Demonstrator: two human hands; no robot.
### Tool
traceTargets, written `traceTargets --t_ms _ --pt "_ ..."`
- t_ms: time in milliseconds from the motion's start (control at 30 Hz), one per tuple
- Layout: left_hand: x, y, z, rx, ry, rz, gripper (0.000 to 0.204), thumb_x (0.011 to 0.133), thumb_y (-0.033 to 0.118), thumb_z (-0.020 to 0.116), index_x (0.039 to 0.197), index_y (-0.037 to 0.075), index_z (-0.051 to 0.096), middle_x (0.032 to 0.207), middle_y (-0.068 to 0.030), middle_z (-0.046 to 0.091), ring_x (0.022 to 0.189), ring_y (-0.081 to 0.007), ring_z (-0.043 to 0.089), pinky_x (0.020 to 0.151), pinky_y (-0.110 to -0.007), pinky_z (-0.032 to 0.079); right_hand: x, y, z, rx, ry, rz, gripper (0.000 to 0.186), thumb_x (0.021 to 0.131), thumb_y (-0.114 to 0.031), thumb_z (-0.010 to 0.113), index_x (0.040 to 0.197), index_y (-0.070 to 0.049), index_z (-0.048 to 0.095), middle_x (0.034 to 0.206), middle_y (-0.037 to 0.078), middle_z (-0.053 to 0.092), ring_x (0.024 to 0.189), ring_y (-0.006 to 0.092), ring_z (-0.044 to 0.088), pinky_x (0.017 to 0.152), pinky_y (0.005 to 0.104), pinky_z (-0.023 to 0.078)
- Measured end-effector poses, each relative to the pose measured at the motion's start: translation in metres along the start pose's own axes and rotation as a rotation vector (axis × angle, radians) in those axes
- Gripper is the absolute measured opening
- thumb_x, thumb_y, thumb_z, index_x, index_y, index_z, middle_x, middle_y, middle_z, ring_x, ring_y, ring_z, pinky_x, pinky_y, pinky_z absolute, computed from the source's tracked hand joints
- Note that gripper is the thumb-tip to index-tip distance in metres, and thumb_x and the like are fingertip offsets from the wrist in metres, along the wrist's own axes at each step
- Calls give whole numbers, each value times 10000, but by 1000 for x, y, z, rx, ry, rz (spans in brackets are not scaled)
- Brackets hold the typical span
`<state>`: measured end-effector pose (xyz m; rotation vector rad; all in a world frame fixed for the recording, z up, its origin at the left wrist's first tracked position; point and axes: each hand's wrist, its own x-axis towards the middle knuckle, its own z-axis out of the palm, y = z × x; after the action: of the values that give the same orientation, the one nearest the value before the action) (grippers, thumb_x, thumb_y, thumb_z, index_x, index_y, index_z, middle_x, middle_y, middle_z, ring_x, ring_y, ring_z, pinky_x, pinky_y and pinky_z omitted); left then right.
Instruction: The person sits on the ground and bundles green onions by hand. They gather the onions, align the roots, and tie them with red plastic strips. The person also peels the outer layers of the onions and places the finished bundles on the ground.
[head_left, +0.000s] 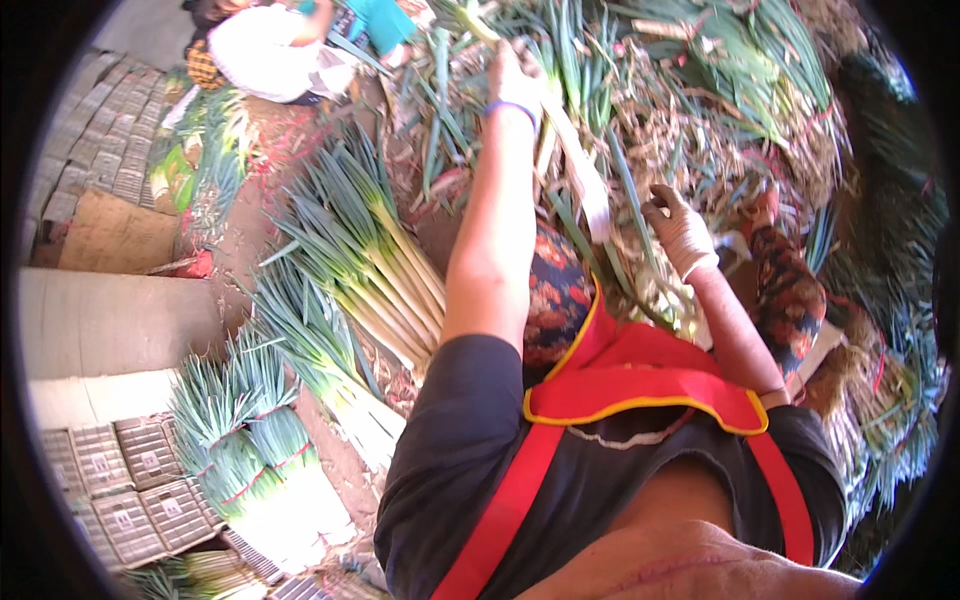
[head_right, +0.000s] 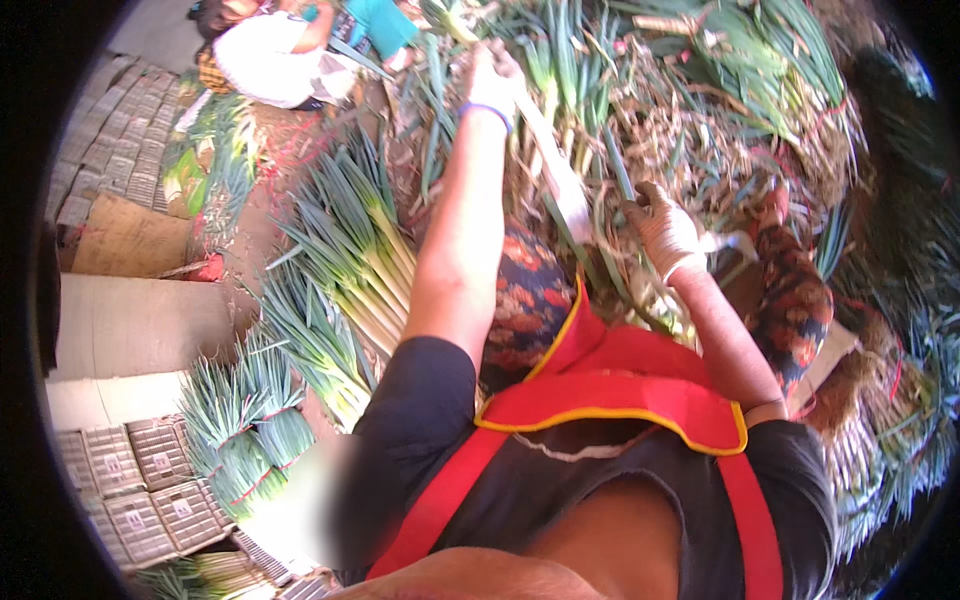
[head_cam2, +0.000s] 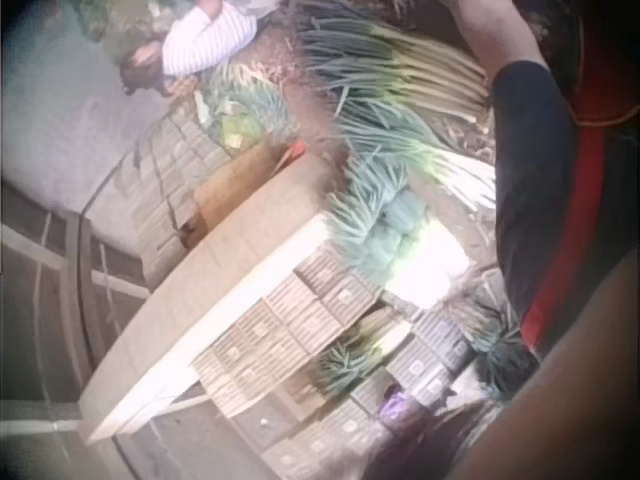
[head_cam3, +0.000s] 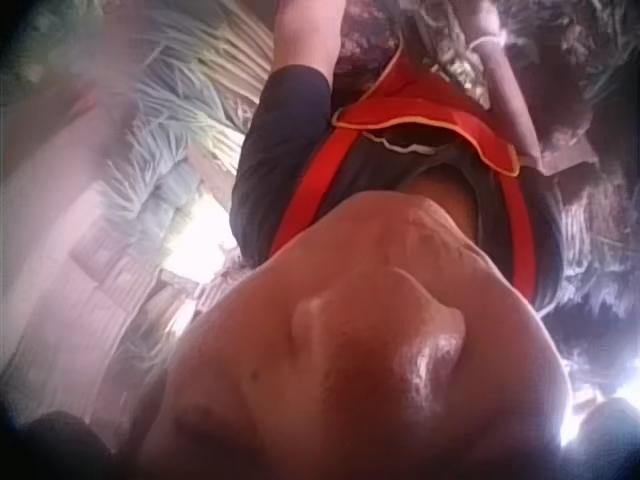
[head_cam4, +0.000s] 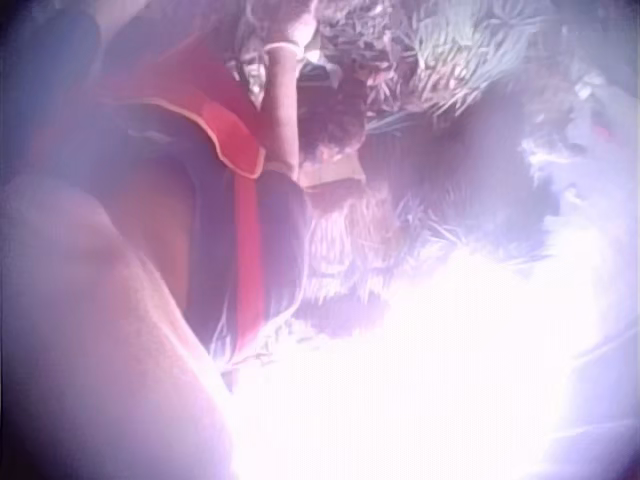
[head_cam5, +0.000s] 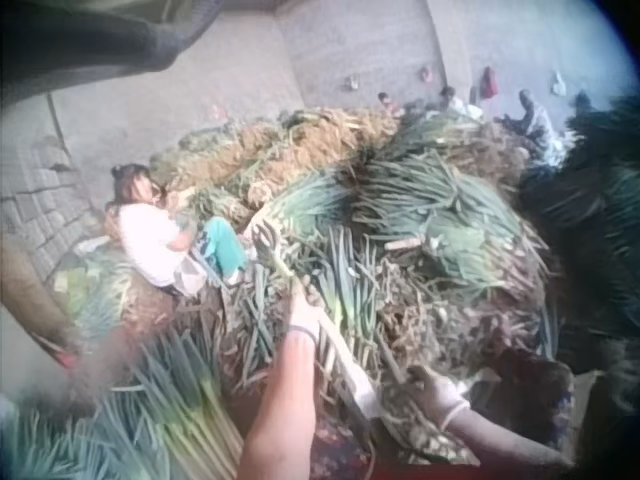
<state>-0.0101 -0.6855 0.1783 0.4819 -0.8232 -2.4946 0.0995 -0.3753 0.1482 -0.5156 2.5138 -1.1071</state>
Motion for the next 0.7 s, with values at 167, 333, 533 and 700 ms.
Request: traceTargets --t_ms 167,333,533,700 --pt "-18 -19 27 172 112 -88 332 918 487 490 1036 177 482 638 -19 487 443 -143 447 391 -316 425 43 -61 28 845 -400 265 336 917 -166 537 1211 -5 513 862 117 638 618 181 611 519 300 505" --pt "11 -26 -2 7 187 -207 341 920 356 556 1017 50 440 682 -81 510 444 -142 447 372 -262 390 83 -17 67 763 -191 -113 297 912 -258 586 1158 -94 558 645 -39 522 450 85 445 389 250 349" --pt "40 -34 -31 -210 216 -147 299 909 367 576 957 92 467 625 -26 465 409 -98 391 343 -227 317 1 -71 38 971 -155 211 244 892 -256 611 1017 -48 593 617 -44 467 453 66 407 372 227 314" --pt "-8 -18 -3 -198 43 -100 245 892 353 604 835 125 533 630 13 473 425 -102 346 364 -251 313 -53 -59 12 347 -8 -59 209 897 -246 577 921 -42 610 625 -23 499 496 63 433 402 228 345"
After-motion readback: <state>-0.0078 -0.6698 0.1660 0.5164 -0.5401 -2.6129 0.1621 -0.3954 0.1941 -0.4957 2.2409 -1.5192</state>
